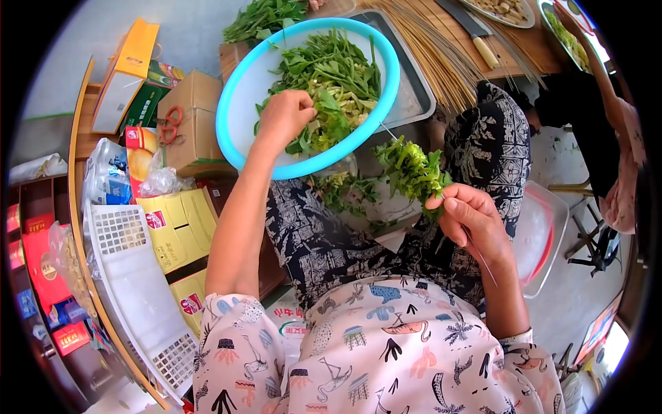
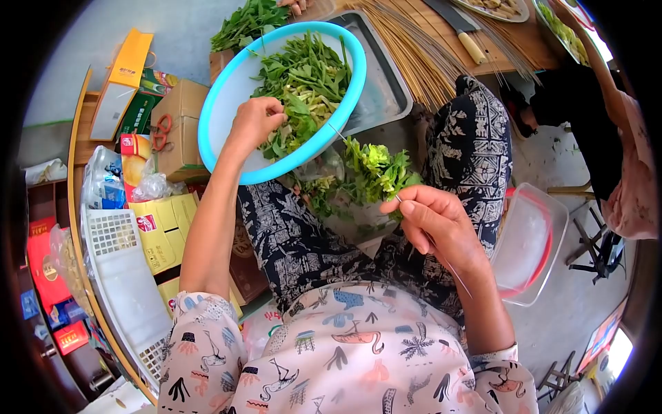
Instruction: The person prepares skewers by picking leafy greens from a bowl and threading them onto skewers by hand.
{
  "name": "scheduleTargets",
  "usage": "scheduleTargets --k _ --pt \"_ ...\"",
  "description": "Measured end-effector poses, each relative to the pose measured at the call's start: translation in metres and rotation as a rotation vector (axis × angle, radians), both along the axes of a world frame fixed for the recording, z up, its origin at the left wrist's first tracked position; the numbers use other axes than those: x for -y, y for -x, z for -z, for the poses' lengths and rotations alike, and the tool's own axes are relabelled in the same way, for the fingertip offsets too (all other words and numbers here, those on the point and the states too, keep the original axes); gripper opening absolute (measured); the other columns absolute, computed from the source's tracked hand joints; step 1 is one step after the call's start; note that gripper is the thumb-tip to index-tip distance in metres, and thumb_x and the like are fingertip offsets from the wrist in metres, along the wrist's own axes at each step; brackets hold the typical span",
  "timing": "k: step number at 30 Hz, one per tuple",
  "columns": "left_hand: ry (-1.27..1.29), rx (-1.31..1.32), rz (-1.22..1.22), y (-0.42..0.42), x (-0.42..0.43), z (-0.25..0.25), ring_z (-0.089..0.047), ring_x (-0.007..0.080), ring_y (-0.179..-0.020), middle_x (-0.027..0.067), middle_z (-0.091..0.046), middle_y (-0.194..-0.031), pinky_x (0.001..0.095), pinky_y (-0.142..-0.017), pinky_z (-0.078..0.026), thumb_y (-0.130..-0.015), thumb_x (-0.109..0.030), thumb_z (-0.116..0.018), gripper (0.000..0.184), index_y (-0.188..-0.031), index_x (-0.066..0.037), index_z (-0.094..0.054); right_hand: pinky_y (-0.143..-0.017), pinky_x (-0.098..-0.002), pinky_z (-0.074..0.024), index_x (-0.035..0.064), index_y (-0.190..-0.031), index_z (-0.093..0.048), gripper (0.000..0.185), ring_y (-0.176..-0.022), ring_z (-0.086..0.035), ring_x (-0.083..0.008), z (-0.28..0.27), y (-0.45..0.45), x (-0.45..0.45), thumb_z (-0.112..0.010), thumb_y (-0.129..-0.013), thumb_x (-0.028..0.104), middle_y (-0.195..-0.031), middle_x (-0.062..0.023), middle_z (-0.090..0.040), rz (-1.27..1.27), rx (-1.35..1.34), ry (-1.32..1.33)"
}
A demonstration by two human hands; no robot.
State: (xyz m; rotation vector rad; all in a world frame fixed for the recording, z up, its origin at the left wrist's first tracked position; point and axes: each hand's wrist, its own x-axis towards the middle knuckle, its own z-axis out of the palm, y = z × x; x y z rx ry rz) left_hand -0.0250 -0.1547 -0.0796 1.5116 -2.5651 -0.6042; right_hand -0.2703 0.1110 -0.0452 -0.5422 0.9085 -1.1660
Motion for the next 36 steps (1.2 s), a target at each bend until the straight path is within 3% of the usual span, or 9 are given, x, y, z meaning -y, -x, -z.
scheduleTargets --k 3,5,6,11,20,23,36 --pt "-0.111 -0.164 -0.078 -0.001 -0.004 -0.015 -0.065 0.0166 -0.071 0.0064 -0.068 -0.078 0.0310 -0.061 -0.050 -0.079 -0.012 -0.066 0.007 -0.081 -0.005 -0.068 -0.041 -0.0172 -0.0261 -0.0028 -0.100 -0.063 0.022 -0.041 -0.035 -0.0022 0.001 0.000 -0.001 -0.048 -0.096 0.012 -0.054 0.0037 -0.047 0.006 0.000 0.004" --pt "-0.427 -0.606 -0.222 -0.006 -0.011 -0.024 -0.063 0.0106 -0.072 0.0041 -0.068 -0.086 0.0250 -0.062 -0.048 -0.086 -0.010 -0.062 0.012 -0.094 -0.003 -0.066 -0.041 -0.0172 -0.0261 -0.0029 -0.100 -0.063 0.022 -0.041 -0.035 -0.0021 0.001 0.000 0.000 -0.048 -0.096 0.012 -0.055 0.0036 -0.048 -0.004 0.004 0.014" --pt "-0.439 -0.686 -0.222 -0.007 -0.017 -0.033 -0.062 0.0100 -0.072 0.0039 -0.067 -0.085 0.0215 -0.063 -0.048 -0.089 -0.009 -0.058 0.016 -0.102 0.000 -0.063 -0.041 -0.0172 -0.0262 -0.0028 -0.100 -0.063 0.022 -0.041 -0.035 -0.0021 0.001 0.000 -0.001 -0.048 -0.096 0.012 -0.054 0.0036 -0.048 0.004 0.007 0.012" --pt "-0.442 -0.920 -0.236 -0.021 -0.035 -0.055 -0.061 0.0112 -0.073 0.0069 -0.066 -0.087 0.0232 -0.064 -0.047 -0.091 -0.011 -0.058 0.018 -0.103 0.001 -0.062 -0.041 -0.0170 -0.0262 -0.0027 -0.100 -0.063 0.022 -0.041 -0.035 -0.0020 -0.006 -0.005 -0.002 -0.048 -0.096 0.013 -0.053 0.0037 -0.047 0.032 -0.012 0.020" --pt "-0.666 -1.416 -0.216 -0.010 -0.096 -0.082 -0.055 0.0143 -0.072 0.0089 -0.063 -0.089 0.0270 -0.070 -0.046 -0.088 -0.009 -0.063 0.013 -0.098 -0.001 -0.061 -0.039 -0.0179 -0.0223 -0.0023 -0.099 -0.064 0.023 -0.040 -0.034 -0.0015 -0.055 -0.032 0.001 -0.047 -0.096 0.014 -0.050 0.0046 -0.044 -0.061 -0.093 0.118" --pt "-0.726 -1.531 -0.263 -0.009 -0.110 -0.082 -0.054 0.0136 -0.071 0.0070 -0.061 -0.089 0.0279 -0.069 -0.046 -0.088 -0.008 -0.062 0.014 -0.100 0.000 -0.061 -0.040 -0.0182 -0.0217 -0.0021 -0.099 -0.064 0.023 -0.040 -0.034 -0.0014 -0.061 -0.043 0.004 -0.048 -0.096 0.014 -0.050 0.0046 -0.044 -0.084 -0.128 0.119" --pt "-0.814 -1.569 -0.305 -0.011 -0.138 -0.095 -0.052 0.0091 -0.061 0.0029 -0.059 -0.076 0.0225 -0.051 -0.040 -0.086 -0.009 -0.064 0.016 -0.099 0.000 -0.062 -0.040 -0.0184 -0.0213 -0.0018 -0.099 -0.064 0.024 -0.040 -0.033 -0.0013 -0.070 -0.056 0.003 -0.048 -0.096 0.016 -0.050 0.0048 -0.043 -0.149 -0.181 0.142"
